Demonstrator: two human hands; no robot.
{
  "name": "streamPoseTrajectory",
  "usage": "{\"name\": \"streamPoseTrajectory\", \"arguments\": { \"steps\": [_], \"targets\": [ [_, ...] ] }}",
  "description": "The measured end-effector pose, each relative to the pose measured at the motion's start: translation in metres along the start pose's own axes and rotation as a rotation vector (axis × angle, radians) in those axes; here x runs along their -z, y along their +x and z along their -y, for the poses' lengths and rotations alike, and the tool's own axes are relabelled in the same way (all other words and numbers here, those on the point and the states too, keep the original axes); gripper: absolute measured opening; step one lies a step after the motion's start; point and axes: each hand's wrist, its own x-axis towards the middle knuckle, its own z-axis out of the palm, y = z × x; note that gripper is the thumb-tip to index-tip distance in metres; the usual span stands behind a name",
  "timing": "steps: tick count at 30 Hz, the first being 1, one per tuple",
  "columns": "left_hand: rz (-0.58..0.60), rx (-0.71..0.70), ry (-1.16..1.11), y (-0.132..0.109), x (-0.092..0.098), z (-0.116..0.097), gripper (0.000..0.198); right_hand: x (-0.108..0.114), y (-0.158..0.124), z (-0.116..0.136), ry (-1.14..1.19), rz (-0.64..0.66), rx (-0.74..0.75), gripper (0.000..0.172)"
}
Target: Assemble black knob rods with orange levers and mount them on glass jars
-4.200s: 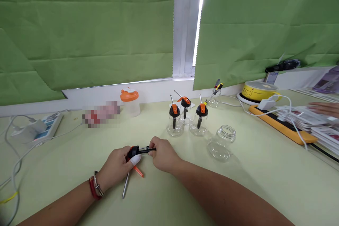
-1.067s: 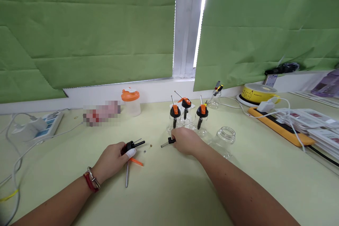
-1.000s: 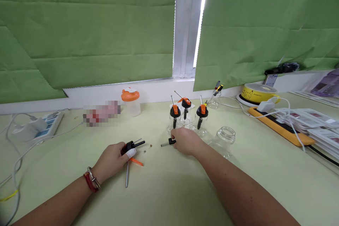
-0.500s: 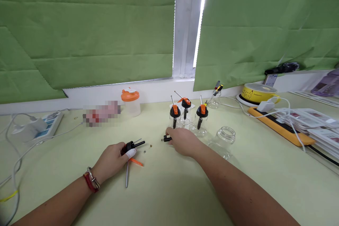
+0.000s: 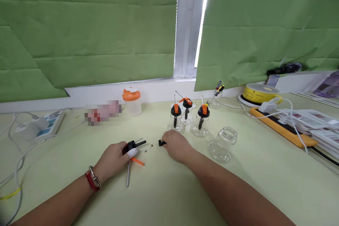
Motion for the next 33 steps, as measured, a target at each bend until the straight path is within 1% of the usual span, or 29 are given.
{"name": "streamPoseTrajectory", "arguments": {
  "steps": [3,6,7,9,12,15,17,19,23,26,28,29,31,33],
  "targets": [
    [-0.006,0.001,0.005,0.000,0.000,-0.001,0.040,0.002,-0.001,-0.002,0.046,0.000,-0.055,0.009],
    [-0.001,-0.001,0.016,0.000,0.001,-0.001,0.039,0.004,-0.002,-0.002,0.070,0.007,-0.106,0.011],
    [0.001,-0.002,0.017,0.000,0.000,-0.001,0.039,0.005,-0.003,-0.001,0.067,0.001,-0.102,0.012],
    [0.002,0.001,0.015,0.000,0.000,-0.001,0.038,0.007,-0.004,0.004,0.033,-0.034,-0.029,0.013],
    [-0.001,0.009,0.004,0.000,0.000,-0.001,0.036,0.005,-0.006,0.017,-0.056,-0.083,0.160,0.022],
    [-0.010,0.006,-0.003,0.001,0.000,-0.001,0.035,-0.003,-0.006,0.031,-0.149,-0.040,0.281,0.036],
    [-0.015,0.008,-0.009,0.001,0.000,0.000,0.034,-0.009,-0.005,0.037,-0.205,-0.002,0.312,0.044],
    [-0.016,0.012,-0.020,0.001,-0.001,0.001,0.033,-0.014,-0.003,0.040,-0.236,0.011,0.291,0.047],
    [-0.022,0.011,-0.033,0.001,0.000,0.002,0.030,-0.017,0.000,0.040,-0.228,-0.007,0.233,0.048],
    [-0.014,-0.007,-0.059,-0.002,0.001,0.001,0.025,-0.012,0.001,0.039,-0.129,-0.069,0.184,0.039],
    [-0.002,-0.068,-0.092,-0.005,0.002,-0.002,0.021,-0.008,0.000,0.040,-0.010,-0.122,0.120,0.031],
    [0.001,-0.111,-0.110,-0.007,0.003,-0.004,0.020,-0.005,-0.001,0.041,0.052,-0.129,0.094,0.029],
    [-0.002,-0.188,-0.143,-0.011,0.004,-0.009,0.019,-0.001,-0.003,0.044,0.163,-0.080,0.069,0.025],
    [-0.005,-0.221,-0.167,-0.014,0.004,-0.013,0.018,0.000,-0.005,0.048,0.262,0.015,0.054,0.024]
  ]
}}
